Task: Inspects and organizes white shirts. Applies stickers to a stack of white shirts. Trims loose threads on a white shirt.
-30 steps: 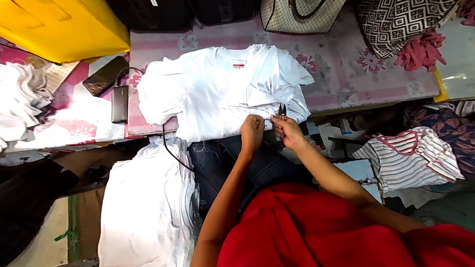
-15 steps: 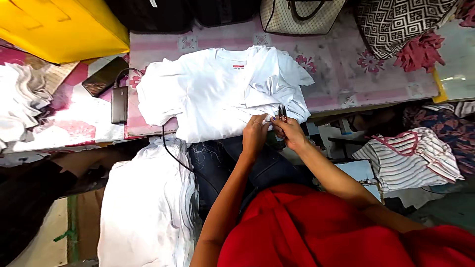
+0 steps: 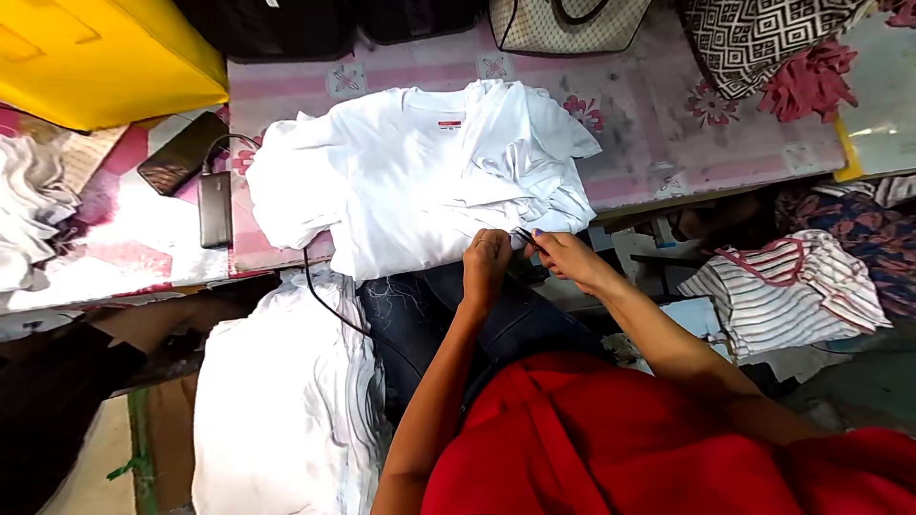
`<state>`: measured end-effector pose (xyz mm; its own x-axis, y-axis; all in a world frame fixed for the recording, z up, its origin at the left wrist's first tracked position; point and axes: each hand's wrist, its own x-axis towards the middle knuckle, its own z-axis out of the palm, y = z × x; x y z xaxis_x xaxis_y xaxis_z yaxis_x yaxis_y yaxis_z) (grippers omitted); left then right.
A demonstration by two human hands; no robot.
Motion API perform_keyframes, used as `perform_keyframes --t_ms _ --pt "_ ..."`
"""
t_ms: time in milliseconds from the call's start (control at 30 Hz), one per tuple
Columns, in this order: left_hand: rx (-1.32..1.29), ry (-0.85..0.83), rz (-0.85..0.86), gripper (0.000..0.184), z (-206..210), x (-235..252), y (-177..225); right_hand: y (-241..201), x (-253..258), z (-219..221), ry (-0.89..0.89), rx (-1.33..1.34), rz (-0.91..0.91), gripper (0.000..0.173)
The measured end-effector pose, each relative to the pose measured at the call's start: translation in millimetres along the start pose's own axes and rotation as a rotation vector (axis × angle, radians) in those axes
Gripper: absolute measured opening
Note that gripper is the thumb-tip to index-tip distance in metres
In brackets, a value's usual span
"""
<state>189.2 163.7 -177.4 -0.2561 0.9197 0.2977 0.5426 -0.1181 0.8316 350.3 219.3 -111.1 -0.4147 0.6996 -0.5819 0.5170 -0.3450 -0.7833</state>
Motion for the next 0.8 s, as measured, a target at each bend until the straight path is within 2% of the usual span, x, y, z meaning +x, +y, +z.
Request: perform_keyframes --t_ms 333,433,500,600,700,800 --pt "0.028 -0.026 0.019 0.009 -1.7 -2.3 2.0 9.2 16.7 9.0 0.098 -0.117 -0.120 0.044" --pt "0.075 -0.041 -0.039 0.015 -4.5 1.6 5.9 10.5 6.1 7.3 0.228 -0.212 -0.224 0.047" --pt "0.104 -0.071 -0.042 0.021 -1.5 5.1 2.9 12.5 6.3 14.7 0.365 -0.229 -0.298 0.038" --pt "0.145 -0.089 -0.015 0.013 5.1 11.3 0.5 15.3 22.1 28.3 0.480 -0.229 -0.348 0.035" --pt "0.064 -0.105 -0.090 0.012 -4.6 12.9 4.8 15.2 29.8 35.3 0.455 -0.099 -0.303 0.028" --pt "-0.197 -0.168 -0.361 0.015 -19.4 12.5 7.3 23.1 36.0 36.0 0.349 0.260 -0.276 0.021"
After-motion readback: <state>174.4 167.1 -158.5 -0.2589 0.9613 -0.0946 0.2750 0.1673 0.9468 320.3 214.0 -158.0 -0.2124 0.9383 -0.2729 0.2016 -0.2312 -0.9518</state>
